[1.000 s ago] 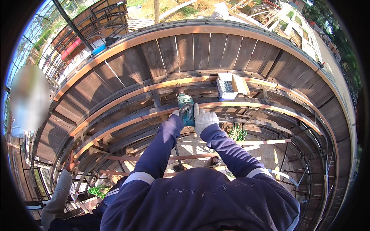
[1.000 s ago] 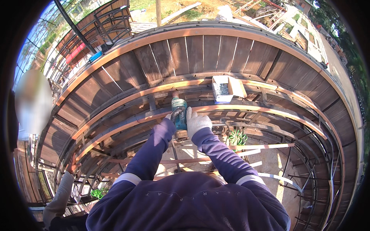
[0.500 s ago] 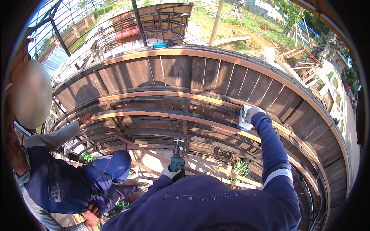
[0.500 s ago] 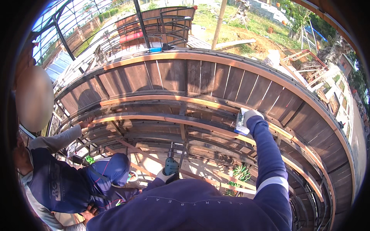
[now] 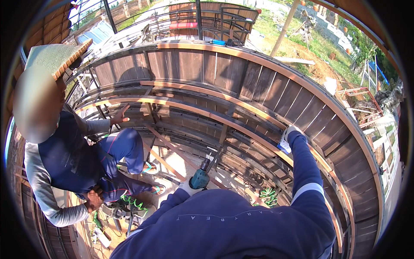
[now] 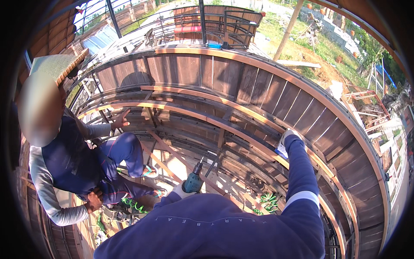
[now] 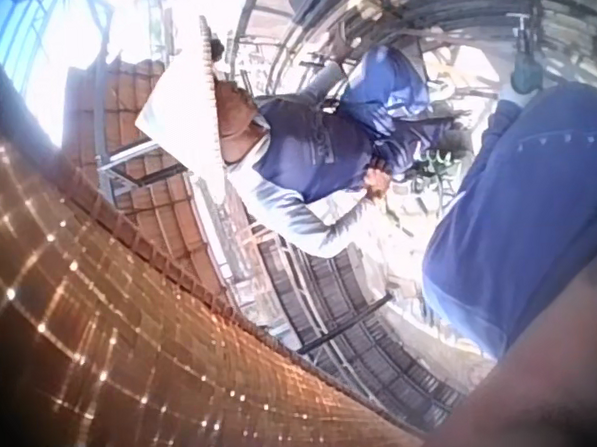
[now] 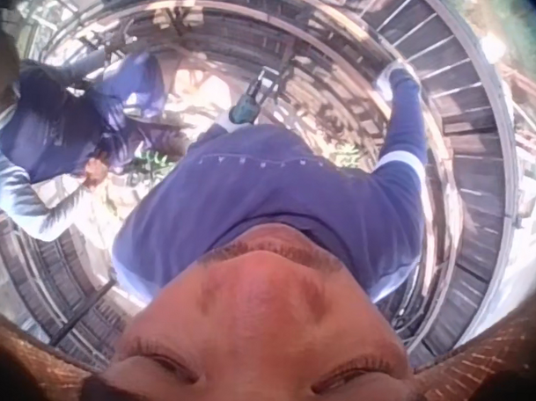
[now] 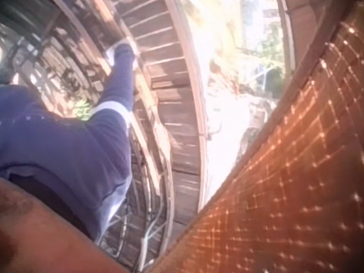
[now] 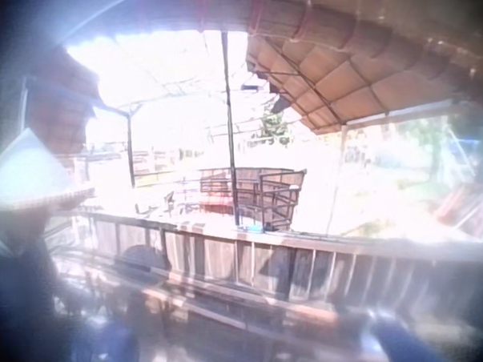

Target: The person secures curved wooden slats onto a metal frame using a power drill and screws, while another person assists by holding the wood in place.

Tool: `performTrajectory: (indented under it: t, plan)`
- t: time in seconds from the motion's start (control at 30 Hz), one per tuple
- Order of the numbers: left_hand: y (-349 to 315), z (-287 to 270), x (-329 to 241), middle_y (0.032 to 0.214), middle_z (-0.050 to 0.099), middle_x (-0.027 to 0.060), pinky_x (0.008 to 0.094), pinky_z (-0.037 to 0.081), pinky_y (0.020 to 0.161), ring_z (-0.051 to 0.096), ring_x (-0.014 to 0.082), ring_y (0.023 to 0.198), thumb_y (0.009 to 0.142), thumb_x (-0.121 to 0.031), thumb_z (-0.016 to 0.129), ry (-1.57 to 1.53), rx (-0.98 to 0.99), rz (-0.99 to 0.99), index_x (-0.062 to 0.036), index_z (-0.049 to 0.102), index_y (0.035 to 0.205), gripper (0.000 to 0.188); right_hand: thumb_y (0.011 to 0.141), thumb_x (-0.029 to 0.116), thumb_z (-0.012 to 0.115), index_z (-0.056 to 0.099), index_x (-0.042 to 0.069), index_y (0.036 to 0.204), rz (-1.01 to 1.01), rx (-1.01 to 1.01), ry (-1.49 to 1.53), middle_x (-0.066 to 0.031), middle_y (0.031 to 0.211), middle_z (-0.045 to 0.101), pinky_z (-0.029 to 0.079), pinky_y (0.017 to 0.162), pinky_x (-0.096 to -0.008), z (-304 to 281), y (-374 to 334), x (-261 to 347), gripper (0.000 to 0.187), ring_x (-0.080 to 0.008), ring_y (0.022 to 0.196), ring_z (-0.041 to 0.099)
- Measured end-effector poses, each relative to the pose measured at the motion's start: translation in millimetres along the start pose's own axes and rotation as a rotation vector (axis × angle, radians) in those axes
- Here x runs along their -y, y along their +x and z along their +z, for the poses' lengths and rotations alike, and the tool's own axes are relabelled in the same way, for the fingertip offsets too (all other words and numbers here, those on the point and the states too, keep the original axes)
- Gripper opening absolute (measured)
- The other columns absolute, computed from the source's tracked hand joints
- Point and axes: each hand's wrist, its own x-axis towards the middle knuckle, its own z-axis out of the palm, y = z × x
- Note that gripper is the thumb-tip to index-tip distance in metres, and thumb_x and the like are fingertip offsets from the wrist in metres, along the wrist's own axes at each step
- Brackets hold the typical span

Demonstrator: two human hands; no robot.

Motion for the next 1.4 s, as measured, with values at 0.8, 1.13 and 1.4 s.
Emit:
performTrajectory:
  t: [0.8,1.13,1.4]
  plan:
    - [40,-2,13,0.116,0.071,0.0119,0.0364,0.054,0.095,0.068,0.0211,0.108,0.065,-0.043,0.093,-0.043,0.166,0.056,-0.0007,0.057,0.129,0.085,0.085,-0.003,0.056,0.068,-0.002,0.116,0.028,-0.276,1.834,-0.0119,0.094,0.072,0.06,0.066,-0.0294,-11,-126,-3,0.034,-0.0208,0.078,0.071]
    - [70,-2,-47,0.112,0.073,0.0162,0.0401,0.055,0.091,0.071,0.0292,0.105,0.066,-0.047,0.09,0.217,0.288,0.069,-0.0061,0.063,0.125,0.077,0.088,0.008,0.062,0.076,0.002,0.106,-0.503,0.247,1.912,-0.008,0.09,0.073,0.056,0.061,-0.0291,43,-286,115,0.024,-0.0126,0.069,0.067]
    - [105,33,-82,0.112,0.073,0.0161,0.0402,0.055,0.091,0.071,0.0292,0.105,0.066,-0.048,0.09,0.265,0.352,0.134,-0.0066,0.064,0.124,0.076,0.084,0.005,0.065,0.078,0.0,0.096,-0.6,0.252,1.604,-0.0143,0.094,0.076,0.056,0.077,-0.0382,61,-355,122,0.018,-0.0227,0.089,0.072]
